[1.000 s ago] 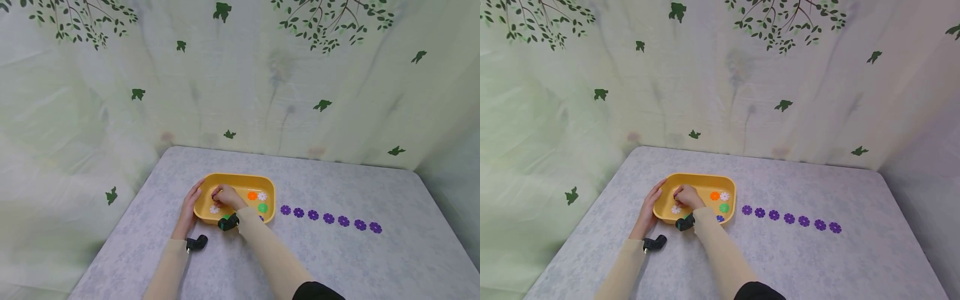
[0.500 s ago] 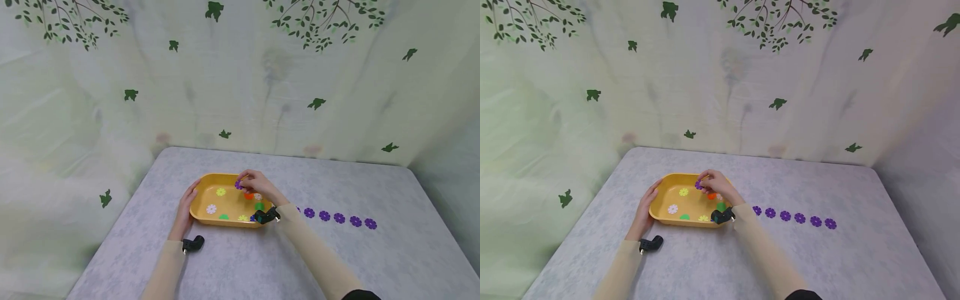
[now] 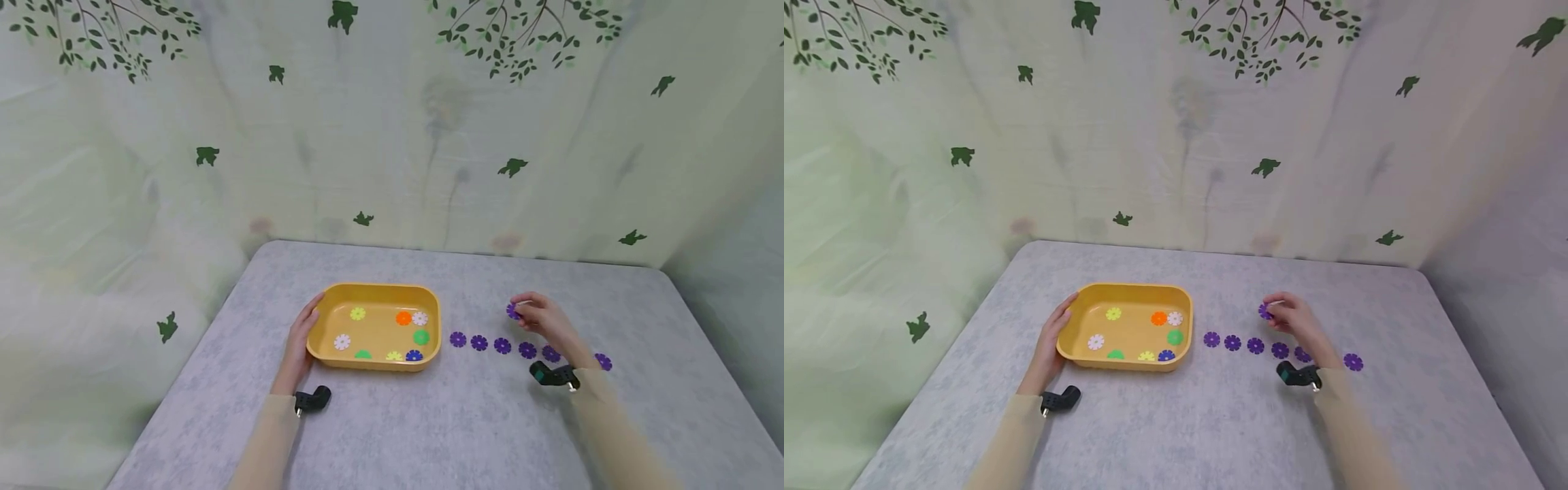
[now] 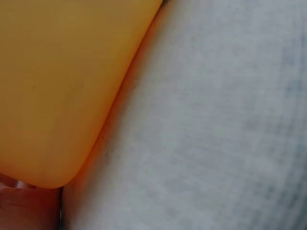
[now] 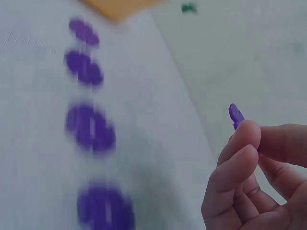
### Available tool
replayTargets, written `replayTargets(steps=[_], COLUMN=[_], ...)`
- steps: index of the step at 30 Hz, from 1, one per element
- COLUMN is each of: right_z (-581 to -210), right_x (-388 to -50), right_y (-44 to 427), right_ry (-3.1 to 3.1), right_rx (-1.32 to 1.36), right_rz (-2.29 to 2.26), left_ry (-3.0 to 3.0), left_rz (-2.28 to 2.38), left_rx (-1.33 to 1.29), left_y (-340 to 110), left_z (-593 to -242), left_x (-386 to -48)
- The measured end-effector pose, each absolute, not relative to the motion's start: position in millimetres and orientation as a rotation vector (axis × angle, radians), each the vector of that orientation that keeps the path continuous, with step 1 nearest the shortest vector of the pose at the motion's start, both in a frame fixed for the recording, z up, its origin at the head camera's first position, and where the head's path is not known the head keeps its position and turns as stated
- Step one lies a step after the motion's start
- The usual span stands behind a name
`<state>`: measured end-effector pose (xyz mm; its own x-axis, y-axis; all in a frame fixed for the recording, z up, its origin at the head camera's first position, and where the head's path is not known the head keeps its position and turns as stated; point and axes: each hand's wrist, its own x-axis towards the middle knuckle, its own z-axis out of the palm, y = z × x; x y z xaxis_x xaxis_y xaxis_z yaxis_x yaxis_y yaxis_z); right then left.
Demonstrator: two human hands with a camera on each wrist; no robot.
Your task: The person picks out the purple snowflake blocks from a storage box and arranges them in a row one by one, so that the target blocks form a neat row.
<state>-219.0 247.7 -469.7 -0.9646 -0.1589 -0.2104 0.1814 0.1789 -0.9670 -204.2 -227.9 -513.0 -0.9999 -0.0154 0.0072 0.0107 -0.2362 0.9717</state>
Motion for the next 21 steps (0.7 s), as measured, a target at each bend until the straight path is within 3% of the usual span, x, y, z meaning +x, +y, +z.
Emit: replayTargets(steps=[10,21], right_z=[-495,-497], right_x=[-163,-133], right_y=[360,399], right_ry=[2.323,2.531], right_rx=[0.276,0.345], right_rz=[-1.815,-1.614], left_ry=[-1.920,-1.916], left_rz=[-2.481,-2.480], left_rx=[-0.033,-0.030], left_y=[-230,-229], left_z=[-509,-512], left_x=[-200,-204])
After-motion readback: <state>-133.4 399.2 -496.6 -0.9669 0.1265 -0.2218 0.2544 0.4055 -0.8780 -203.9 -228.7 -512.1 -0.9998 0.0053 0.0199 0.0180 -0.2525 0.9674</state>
